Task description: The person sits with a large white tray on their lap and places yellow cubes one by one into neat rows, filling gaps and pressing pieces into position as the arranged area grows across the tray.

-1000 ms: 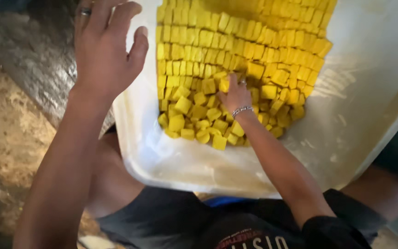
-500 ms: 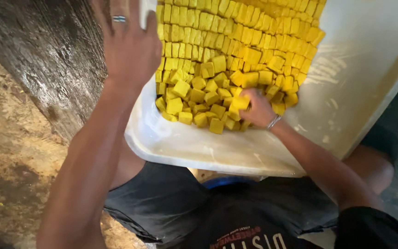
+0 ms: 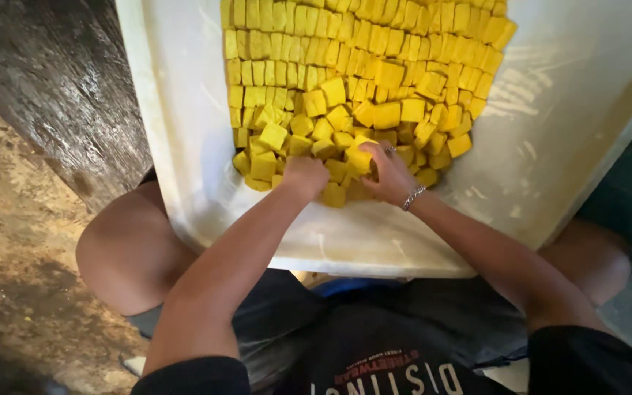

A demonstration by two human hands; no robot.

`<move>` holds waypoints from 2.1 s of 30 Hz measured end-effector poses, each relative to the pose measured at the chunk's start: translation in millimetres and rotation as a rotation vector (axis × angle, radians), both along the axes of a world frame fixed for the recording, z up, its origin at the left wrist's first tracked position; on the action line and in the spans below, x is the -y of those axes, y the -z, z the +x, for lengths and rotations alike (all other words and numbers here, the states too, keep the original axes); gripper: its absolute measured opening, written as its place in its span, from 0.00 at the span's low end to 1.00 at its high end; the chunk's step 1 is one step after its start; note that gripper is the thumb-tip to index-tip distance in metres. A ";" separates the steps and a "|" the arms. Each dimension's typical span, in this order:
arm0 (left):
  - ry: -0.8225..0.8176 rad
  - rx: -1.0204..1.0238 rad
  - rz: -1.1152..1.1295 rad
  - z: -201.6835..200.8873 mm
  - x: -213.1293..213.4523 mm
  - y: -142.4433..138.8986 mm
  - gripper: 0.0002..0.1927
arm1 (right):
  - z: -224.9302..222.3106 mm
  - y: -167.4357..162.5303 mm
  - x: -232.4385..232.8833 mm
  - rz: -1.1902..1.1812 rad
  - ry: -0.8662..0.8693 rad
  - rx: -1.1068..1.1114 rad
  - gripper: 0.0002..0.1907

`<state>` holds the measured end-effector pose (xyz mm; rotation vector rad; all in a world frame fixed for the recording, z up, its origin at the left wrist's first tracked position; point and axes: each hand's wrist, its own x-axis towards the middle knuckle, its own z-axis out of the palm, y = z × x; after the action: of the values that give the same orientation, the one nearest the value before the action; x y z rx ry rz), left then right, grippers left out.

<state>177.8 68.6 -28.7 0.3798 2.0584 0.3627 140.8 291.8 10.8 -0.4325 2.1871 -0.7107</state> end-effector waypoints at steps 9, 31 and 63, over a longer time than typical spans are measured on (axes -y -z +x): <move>-0.303 0.066 0.009 -39.5 63.9 -30.7 0.18 | 30.8 11.1 32.2 -0.277 -0.464 -0.092 0.29; -1.317 0.678 0.948 -210.3 -32.1 -3.4 0.36 | -154.2 5.1 1.2 -0.315 0.050 -0.413 0.37; -0.352 -0.279 0.546 -371.3 -208.4 46.5 0.13 | -370.8 26.8 -110.5 0.632 -0.376 -0.015 0.18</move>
<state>-193.5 277.0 -75.2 0.4064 2.2793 1.1529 -230.0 402.3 -16.0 -0.4886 2.1175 0.1917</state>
